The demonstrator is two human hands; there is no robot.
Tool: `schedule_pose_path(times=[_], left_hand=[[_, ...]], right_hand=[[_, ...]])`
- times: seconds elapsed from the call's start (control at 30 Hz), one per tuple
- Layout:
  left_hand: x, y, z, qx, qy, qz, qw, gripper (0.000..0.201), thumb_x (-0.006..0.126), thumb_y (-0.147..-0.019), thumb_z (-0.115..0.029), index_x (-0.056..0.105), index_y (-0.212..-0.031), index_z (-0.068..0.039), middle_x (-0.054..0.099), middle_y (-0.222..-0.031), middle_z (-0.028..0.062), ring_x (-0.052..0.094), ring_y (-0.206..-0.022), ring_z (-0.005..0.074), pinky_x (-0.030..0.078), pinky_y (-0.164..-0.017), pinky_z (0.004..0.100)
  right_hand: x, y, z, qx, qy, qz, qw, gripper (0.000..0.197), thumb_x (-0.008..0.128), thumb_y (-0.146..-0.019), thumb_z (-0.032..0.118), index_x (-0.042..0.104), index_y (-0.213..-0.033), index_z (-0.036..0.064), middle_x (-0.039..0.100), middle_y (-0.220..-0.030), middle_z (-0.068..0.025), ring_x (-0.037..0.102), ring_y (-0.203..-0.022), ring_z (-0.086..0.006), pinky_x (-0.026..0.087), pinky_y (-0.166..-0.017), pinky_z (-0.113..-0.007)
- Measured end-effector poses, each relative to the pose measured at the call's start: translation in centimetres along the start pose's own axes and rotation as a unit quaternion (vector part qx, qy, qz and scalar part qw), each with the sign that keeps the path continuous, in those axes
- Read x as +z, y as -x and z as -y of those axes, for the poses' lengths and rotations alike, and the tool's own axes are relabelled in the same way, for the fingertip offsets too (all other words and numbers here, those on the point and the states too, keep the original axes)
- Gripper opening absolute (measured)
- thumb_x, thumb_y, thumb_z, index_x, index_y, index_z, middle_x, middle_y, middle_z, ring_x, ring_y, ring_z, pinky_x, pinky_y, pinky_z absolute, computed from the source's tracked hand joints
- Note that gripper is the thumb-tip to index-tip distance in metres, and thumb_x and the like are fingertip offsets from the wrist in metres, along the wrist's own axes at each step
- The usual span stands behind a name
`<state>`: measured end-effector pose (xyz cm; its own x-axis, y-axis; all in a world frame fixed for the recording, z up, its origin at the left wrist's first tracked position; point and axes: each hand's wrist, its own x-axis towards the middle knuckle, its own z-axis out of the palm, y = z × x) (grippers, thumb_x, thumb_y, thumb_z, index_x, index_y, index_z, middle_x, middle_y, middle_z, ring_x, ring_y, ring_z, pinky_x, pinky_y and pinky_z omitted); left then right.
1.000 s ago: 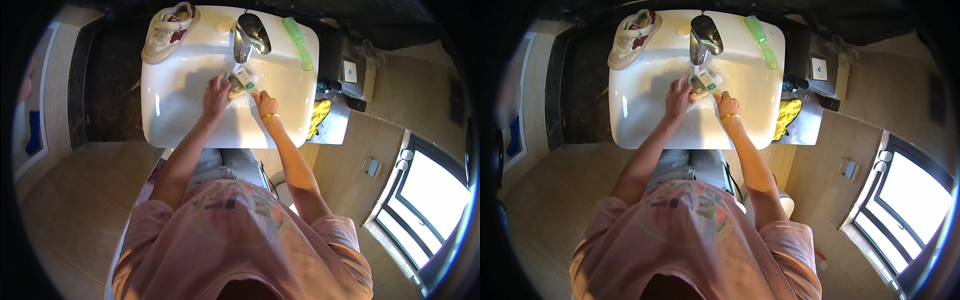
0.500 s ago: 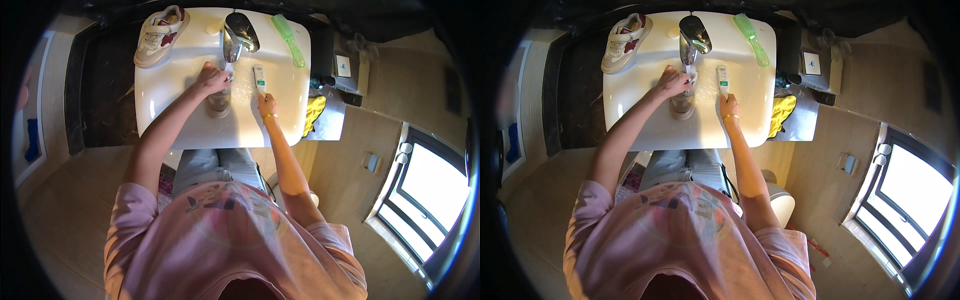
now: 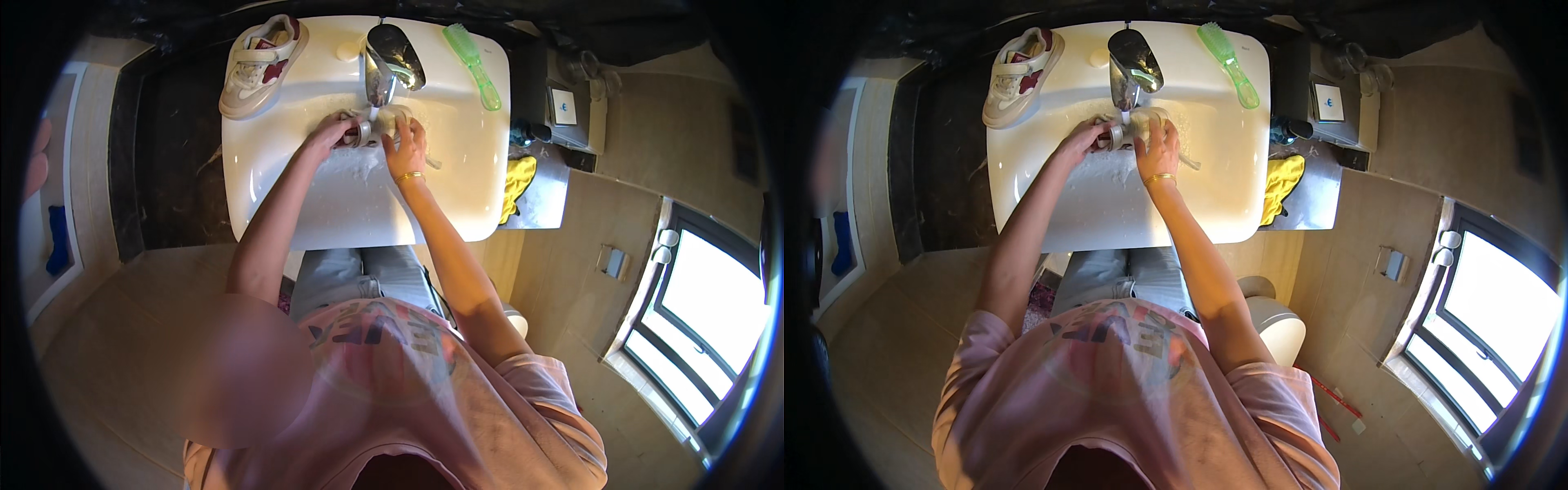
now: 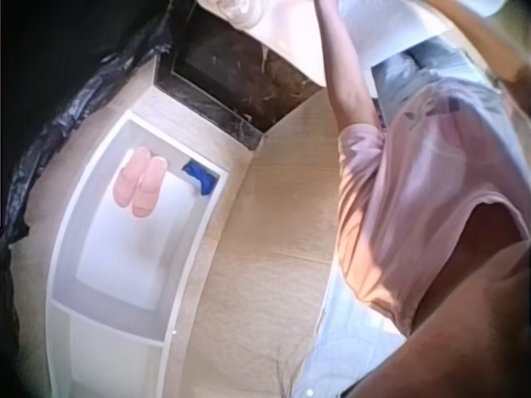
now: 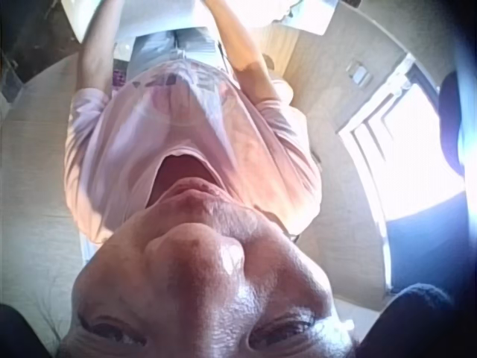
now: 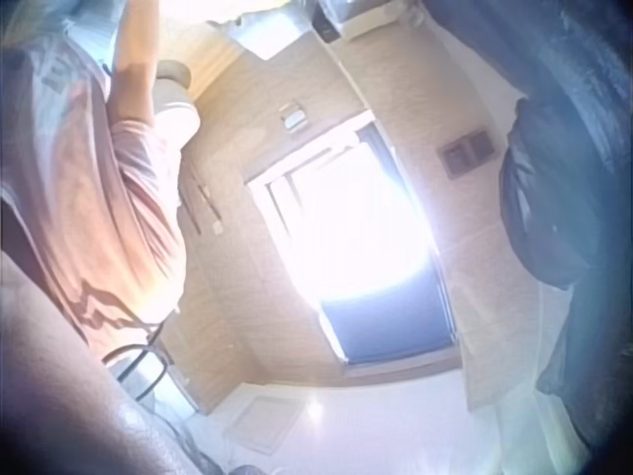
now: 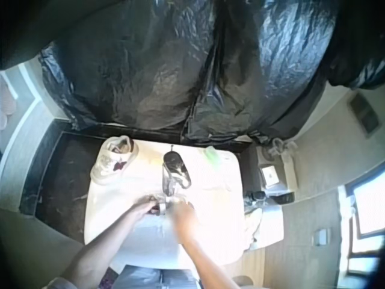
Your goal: The person scrubs a pair of white sneakers in a bathroom sink using a toothbrush and running water. They alternate between scrubbing the shoe surfaces and rinsing them under the tap.
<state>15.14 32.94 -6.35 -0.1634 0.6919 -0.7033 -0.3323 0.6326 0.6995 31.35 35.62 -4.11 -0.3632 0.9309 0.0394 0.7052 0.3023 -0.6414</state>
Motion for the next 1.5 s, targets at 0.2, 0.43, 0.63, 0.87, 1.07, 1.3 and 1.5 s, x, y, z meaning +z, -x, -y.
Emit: schedule_pose_path(times=[0.2, 0.43, 0.63, 0.87, 1.07, 1.3, 1.5], left_hand=[[1.2, 1.3, 0.8, -0.025, 0.085, -0.029, 0.996, 0.019, 0.055, -0.075, -0.023, 0.053, -0.087, -0.009, 0.054, -0.072, -0.0001, 0.053, -0.062, 0.0084, 0.043, -0.053, 0.0221], [2.2, 2.9, 1.2, 0.029, 0.157, 0.057, 0.985, 0.024, 0.052, -0.077, -0.024, 0.051, -0.093, -0.006, 0.055, -0.086, 0.0035, 0.053, -0.078, 0.0092, 0.043, -0.069, 0.0233], [3.2, 1.3, -0.6, 0.103, 0.004, 0.070, 0.992, 0.033, 0.054, -0.076, -0.028, 0.051, -0.097, -0.004, 0.055, -0.084, 0.0027, 0.049, -0.075, 0.0087, 0.038, -0.067, 0.0236], [6.1, 0.0, 0.3, 0.154, 0.041, -0.114, 0.981, 0.035, 0.053, -0.073, -0.031, 0.055, -0.083, 0.002, 0.058, -0.079, 0.0162, 0.054, -0.071, 0.0183, 0.041, -0.062, 0.0311], [6.6, 1.7, -1.0, 0.113, -0.021, -0.068, 0.991, 0.036, 0.054, -0.073, -0.035, 0.053, -0.087, -0.002, 0.055, -0.076, 0.0068, 0.050, -0.068, 0.0123, 0.039, -0.059, 0.0240], [4.4, 2.7, -0.5, 0.087, 0.174, -0.013, 0.981, 0.034, 0.047, -0.079, -0.034, 0.054, -0.089, -0.003, 0.056, -0.079, 0.0040, 0.053, -0.067, 0.0111, 0.041, -0.062, 0.0238], [5.2, 3.8, 0.6, 0.071, 0.276, 0.090, 0.954, 0.034, 0.046, -0.079, -0.034, 0.052, -0.089, -0.002, 0.054, -0.077, 0.0028, 0.051, -0.071, 0.0099, 0.040, -0.066, 0.0234]], right_hand=[[1.4, -1.5, -1.1, 0.035, -0.024, -0.078, 0.996, 0.048, 0.058, -0.068, 0.021, 0.041, -0.111, 0.0060, 0.034, -0.115, -0.0239, 0.035, -0.105, -0.0380, 0.033, -0.085, -0.040], [0.4, -3.5, -3.4, 0.281, -0.143, 0.016, 0.949, 0.048, 0.054, -0.068, 0.042, 0.051, -0.097, 0.0040, 0.052, -0.096, -0.0198, 0.049, -0.090, -0.0327, 0.039, -0.078, -0.036], [-0.9, -2.7, -2.7, 0.216, -0.119, -0.050, 0.968, 0.047, 0.057, -0.066, 0.040, 0.052, -0.096, 0.0042, 0.051, -0.090, -0.0195, 0.050, -0.083, -0.0334, 0.040, -0.073, -0.038], [-5.9, 1.6, 4.7, 0.044, -0.028, -0.098, 0.994, 0.047, 0.066, -0.062, 0.024, 0.049, -0.100, 0.0020, 0.045, -0.077, -0.0126, 0.046, -0.068, -0.0238, 0.040, -0.063, -0.032], [-6.7, 5.1, 4.7, -0.151, 0.057, -0.099, 0.982, 0.051, 0.070, -0.059, 0.021, 0.046, -0.098, -0.0024, 0.044, -0.078, -0.0117, 0.044, -0.071, -0.0248, 0.038, -0.064, -0.033], [-6.6, 5.4, 2.5, -0.025, -0.123, 0.002, 0.992, 0.049, 0.060, -0.070, 0.024, 0.041, -0.108, 0.0002, 0.044, -0.095, -0.0155, 0.043, -0.086, -0.0286, 0.037, -0.072, -0.035], [-5.9, 1.6, 1.8, 0.435, -0.396, 0.152, 0.795, 0.072, 0.044, -0.070, 0.059, 0.034, -0.116, 0.0040, 0.044, -0.109, -0.0074, 0.044, -0.097, -0.0242, 0.038, -0.076, -0.037]])
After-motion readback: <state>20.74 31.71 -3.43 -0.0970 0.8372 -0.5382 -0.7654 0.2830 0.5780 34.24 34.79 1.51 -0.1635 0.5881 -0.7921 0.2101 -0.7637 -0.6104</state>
